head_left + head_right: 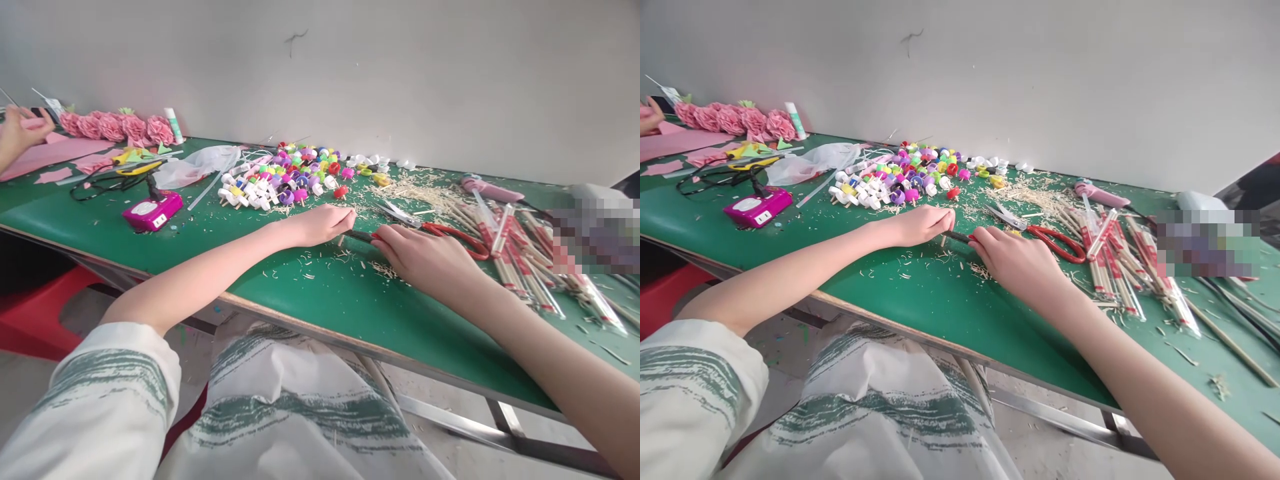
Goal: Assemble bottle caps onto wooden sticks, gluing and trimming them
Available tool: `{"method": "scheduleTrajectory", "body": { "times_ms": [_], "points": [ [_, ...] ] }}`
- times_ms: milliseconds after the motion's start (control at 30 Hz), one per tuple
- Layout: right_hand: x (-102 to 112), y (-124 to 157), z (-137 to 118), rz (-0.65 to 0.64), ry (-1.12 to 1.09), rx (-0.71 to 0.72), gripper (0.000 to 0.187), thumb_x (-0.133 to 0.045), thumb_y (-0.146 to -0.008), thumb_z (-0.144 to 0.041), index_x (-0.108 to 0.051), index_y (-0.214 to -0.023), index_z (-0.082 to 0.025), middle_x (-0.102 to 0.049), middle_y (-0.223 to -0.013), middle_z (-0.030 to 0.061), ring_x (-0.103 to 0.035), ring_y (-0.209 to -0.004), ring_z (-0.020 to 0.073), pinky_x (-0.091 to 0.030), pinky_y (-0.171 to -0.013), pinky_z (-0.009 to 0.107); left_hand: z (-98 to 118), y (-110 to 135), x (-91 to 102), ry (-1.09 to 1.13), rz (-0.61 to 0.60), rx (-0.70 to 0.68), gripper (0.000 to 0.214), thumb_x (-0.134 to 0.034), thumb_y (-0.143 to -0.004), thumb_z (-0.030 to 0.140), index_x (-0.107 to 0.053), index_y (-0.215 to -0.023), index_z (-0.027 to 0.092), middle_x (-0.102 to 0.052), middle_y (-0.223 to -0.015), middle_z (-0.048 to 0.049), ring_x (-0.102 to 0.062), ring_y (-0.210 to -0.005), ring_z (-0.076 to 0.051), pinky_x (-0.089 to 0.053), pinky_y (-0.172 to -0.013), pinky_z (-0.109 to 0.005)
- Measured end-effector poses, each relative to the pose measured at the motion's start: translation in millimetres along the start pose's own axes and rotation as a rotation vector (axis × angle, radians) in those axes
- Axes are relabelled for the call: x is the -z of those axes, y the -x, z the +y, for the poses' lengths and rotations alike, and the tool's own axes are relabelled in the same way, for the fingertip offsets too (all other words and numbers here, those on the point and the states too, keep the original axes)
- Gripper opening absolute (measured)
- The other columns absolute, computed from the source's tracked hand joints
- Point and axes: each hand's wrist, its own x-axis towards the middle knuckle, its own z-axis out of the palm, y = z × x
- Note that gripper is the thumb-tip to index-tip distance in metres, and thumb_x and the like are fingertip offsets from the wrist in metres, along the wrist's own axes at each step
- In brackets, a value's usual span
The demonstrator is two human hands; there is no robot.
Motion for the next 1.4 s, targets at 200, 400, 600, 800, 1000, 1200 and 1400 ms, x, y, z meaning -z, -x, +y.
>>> {"method": "scheduleTrajectory", "body": {
  "times_ms": [200,400,600,800,1000,1200,1400],
  "points": [
    [1,-3,1,-0.05,0.004,0.011,0.045,-0.016,-0.1,-0.042,-0.055,-0.097,-0.018,-0.065,-0.083,0.0064,-0.059,-0.065,0.0178,-0.012,-0.043,0.027,2,0,1.1,0.029,0.006,0.012,0.037,-0.019,-0.097,0.04,-0.045,-0.081,0.02,-0.054,-0.074,-0.0054,-0.048,-0.065,-0.015,-0.038,-0.069,-0.031],
    [-2,-5,3,-0.01,-0.012,0.06,0.046,-0.015,-0.099,-0.041,-0.055,-0.096,-0.018,-0.063,-0.078,0.0065,-0.055,-0.06,0.0166,-0.012,-0.045,0.028,-1,-1,0.0,0.06,0.016,-0.005,0.035,-0.02,-0.097,0.038,-0.045,-0.081,0.019,-0.058,-0.08,-0.0065,-0.053,-0.071,-0.015,-0.038,-0.071,-0.029],
    [-2,-10,5,-0.078,0.01,0.056,0.045,-0.014,-0.099,-0.043,-0.053,-0.097,-0.02,-0.062,-0.075,0.0058,-0.052,-0.055,0.017,-0.012,-0.044,0.028,-9,-2,-1.7,0.057,0.038,0.008,0.037,-0.02,-0.097,0.04,-0.045,-0.081,0.019,-0.061,-0.086,-0.0072,-0.056,-0.076,-0.015,-0.039,-0.073,-0.028],
    [-3,-12,6,-0.083,-0.013,0.067,0.046,-0.012,-0.098,-0.044,-0.052,-0.097,-0.021,-0.061,-0.075,0.0058,-0.051,-0.053,0.0167,-0.013,-0.045,0.028,-11,-1,-1.3,0.037,0.05,0.045,0.04,-0.019,-0.098,0.042,-0.047,-0.081,0.019,-0.061,-0.082,-0.0056,-0.054,-0.07,-0.014,-0.04,-0.072,-0.028],
    [-2,-14,5,-0.104,-0.012,0.066,0.044,-0.012,-0.099,-0.043,-0.05,-0.099,-0.02,-0.061,-0.079,0.0054,-0.053,-0.056,0.0173,-0.014,-0.044,0.027,-9,0,1.4,0.028,0.066,0.041,0.04,-0.021,-0.098,0.04,-0.047,-0.077,0.019,-0.059,-0.075,-0.0047,-0.052,-0.066,-0.014,-0.04,-0.071,-0.029],
    [-1,-15,7,-0.112,-0.015,0.086,0.042,-0.014,-0.1,-0.042,-0.049,-0.099,-0.02,-0.063,-0.083,0.0043,-0.049,-0.051,0.0148,-0.013,-0.043,0.028,-8,1,4.3,0.029,0.054,0.058,0.042,-0.021,-0.098,0.041,-0.049,-0.077,0.019,-0.059,-0.074,-0.0049,-0.053,-0.065,-0.014,-0.04,-0.071,-0.029],
    [-4,-16,5,-0.112,-0.025,0.146,0.04,-0.018,-0.1,-0.041,-0.051,-0.098,-0.02,-0.063,-0.089,0.0052,-0.051,-0.056,0.0141,-0.012,-0.045,0.028,-5,0,4.3,0.006,0.038,0.034,0.044,-0.02,-0.098,0.042,-0.051,-0.078,0.019,-0.06,-0.075,-0.005,-0.053,-0.065,-0.014,-0.04,-0.071,-0.029]
  ]
}}
